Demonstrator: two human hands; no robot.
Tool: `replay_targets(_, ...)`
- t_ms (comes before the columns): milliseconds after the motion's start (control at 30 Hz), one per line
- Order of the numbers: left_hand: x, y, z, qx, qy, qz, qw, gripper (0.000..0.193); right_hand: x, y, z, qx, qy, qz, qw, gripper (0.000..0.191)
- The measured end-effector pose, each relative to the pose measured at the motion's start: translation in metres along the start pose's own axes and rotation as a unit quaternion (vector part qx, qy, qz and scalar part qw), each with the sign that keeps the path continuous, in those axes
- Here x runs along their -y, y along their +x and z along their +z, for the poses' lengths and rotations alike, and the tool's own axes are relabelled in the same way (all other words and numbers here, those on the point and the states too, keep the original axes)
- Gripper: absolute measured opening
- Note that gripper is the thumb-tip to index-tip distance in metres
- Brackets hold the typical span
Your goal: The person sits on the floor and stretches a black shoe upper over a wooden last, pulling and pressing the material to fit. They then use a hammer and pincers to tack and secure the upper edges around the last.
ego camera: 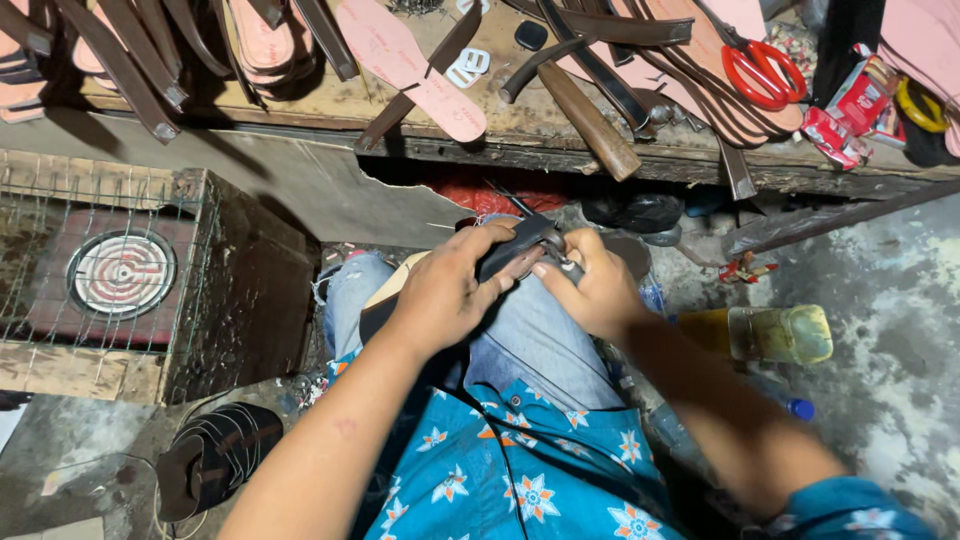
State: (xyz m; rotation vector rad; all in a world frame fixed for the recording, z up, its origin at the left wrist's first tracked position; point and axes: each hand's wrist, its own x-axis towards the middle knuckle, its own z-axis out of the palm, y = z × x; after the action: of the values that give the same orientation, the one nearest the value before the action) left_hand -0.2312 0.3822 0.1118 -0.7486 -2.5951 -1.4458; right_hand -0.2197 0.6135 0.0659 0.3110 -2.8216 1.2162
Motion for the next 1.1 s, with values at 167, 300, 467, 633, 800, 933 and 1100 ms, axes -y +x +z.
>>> replay_targets(167,0.001,0.002,0.007,0.007,0.022,-0.079,0.997,0.034,-0.010,0.013,-0.004,0.184,0.162,0.212,0.946,0.033)
replay_targets(300,0.002,-0.002,0.011,-0.033,0.035,-0.020,0.999,0.033,0.000,0.015,-0.028,0.278,0.129,0.204,0.930,0.049)
replay_targets(467,0.000,-0.004,0.018,-0.042,0.041,-0.024,0.998,0.033,0.031,-0.002,-0.025,0.226,-0.130,0.105,0.960,0.064)
replay_targets(633,-0.004,-0.014,0.029,-0.018,0.105,-0.007,0.994,0.038,0.054,-0.004,-0.026,0.225,-0.184,0.087,0.953,0.063)
replay_targets(800,-0.014,-0.027,0.043,-0.070,0.244,0.065,0.965,0.044,0.059,-0.017,-0.031,0.245,-0.246,0.075,0.935,0.035)
replay_targets(933,-0.019,-0.029,0.036,-0.070,0.209,0.045,0.974,0.042,0.046,-0.033,-0.019,0.145,-0.224,-0.018,0.963,0.024)
replay_targets(1100,-0.006,-0.004,0.000,0.047,0.005,-0.098,0.994,0.047,0.013,-0.023,0.015,0.004,-0.122,-0.139,0.983,0.023)
